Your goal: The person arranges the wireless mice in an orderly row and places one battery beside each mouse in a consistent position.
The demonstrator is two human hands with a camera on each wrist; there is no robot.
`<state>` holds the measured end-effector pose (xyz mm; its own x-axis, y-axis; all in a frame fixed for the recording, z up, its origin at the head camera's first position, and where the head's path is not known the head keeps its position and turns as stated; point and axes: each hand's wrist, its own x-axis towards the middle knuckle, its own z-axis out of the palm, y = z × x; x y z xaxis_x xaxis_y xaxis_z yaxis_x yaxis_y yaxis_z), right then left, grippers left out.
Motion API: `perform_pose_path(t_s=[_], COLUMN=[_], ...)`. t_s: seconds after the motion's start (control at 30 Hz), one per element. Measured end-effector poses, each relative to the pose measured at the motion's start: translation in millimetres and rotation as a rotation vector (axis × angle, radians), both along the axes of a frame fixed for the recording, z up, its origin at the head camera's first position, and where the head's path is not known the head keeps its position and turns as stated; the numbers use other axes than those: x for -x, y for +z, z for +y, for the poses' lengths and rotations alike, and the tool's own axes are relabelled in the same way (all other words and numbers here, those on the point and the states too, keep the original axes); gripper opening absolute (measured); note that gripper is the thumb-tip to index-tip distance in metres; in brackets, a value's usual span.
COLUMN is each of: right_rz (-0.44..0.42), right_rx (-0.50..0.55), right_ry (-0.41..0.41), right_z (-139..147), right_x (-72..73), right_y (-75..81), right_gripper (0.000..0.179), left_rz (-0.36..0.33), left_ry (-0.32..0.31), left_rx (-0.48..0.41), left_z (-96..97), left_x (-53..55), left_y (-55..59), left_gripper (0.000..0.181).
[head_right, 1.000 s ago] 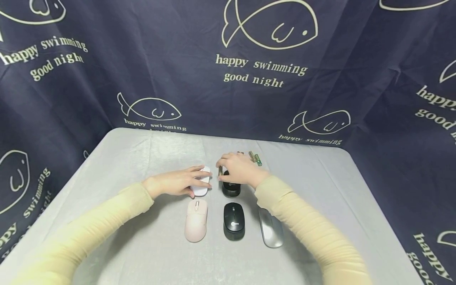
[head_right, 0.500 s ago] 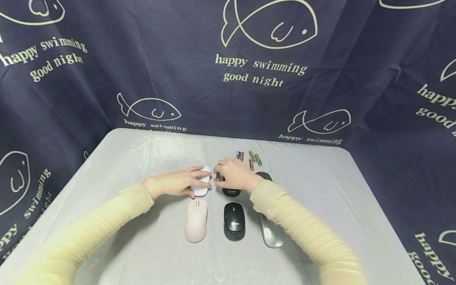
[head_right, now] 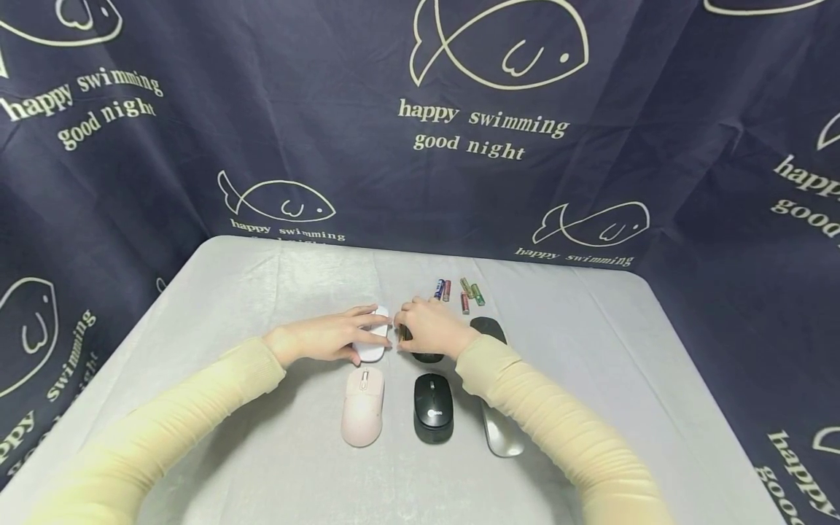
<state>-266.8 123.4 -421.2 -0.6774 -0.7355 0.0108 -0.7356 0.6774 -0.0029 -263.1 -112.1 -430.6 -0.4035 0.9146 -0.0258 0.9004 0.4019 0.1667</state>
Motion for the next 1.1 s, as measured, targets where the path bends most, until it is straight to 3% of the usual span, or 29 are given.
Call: perform_pose_path(t_s=[0.33,1.1], right_rz=[-0.012,-0.026], right_rx=[0.006,0.009], right_ry=[0.003,0.009], right_z=[-1.4,-1.0], right_x=[0.0,0.6], right_y=[-3.1,-1.7], right_gripper=[0.038,0.040], left_rz=[-0.009,0.004], left_ry=[0.036,0.037], left_rx=[0.020,0.025], left_z=[0.6,0.1], left_x=[0.2,2.4], left_y=[-1.4,-4.2], left_gripper=[0.059,0.060])
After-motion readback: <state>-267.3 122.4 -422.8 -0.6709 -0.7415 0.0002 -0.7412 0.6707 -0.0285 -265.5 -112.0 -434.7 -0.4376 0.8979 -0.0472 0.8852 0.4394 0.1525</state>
